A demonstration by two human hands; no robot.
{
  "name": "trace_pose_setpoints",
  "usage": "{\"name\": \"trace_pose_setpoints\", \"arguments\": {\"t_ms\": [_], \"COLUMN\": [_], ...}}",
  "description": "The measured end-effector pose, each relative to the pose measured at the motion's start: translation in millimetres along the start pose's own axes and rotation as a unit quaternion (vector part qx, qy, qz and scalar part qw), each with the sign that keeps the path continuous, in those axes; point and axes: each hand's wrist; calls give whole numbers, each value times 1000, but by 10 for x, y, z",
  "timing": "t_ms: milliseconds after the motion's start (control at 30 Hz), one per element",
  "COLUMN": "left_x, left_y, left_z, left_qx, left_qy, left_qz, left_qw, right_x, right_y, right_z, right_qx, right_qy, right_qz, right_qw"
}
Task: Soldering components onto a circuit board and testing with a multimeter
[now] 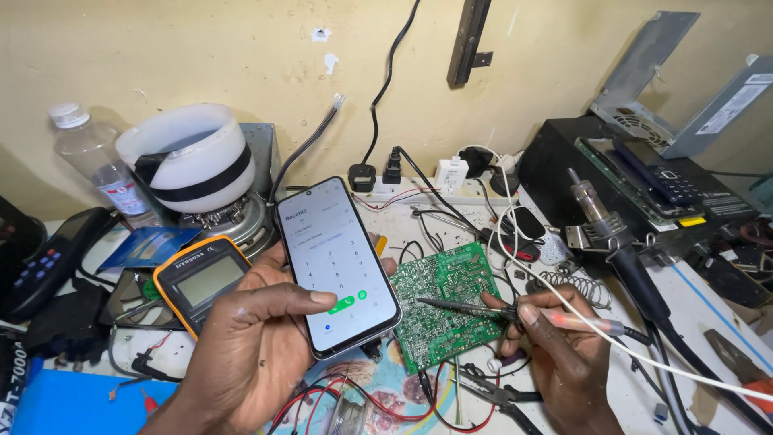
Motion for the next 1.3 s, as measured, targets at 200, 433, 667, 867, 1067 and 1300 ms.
{"name": "trace_pose_setpoints", "arguments": {"t_ms": [200, 433, 667, 867, 1067, 1300], "left_x": [568, 566, 568, 547, 507, 412], "left_y": [-310, -291, -287, -279, -298, -278], "left_z": [-145, -250, -234, -216, -153, -173], "left_qx": [-44, -127, -130, -95, -26, 11], "left_qy": [19, -49, -40, 13, 27, -61], "left_qz": [-395, -373, -393, -401, -376, -161], "left_qw": [917, 918, 909, 911, 926, 985], "right_x": [-14, -12, 5, -36, -30, -14], "right_y": [-4, -1, 2, -9, -28, -19], "right_z": [-2, -9, 1, -25, -33, -27], "right_qx": [3, 1, -10, 9, 12, -4], "right_qy": [3, 2, -3, 9, 9, 4], "right_qz": [-4, -6, 2, -9, -18, -1], "right_qw": [1000, 1000, 1000, 1000, 1000, 1000]}}
Point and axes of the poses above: each hand's wrist, its own y-axis away from the middle knuckle, its own x-axis out of the back of the hand, z = x × y, and after that the axes turned 10 degrees about x, right-handed
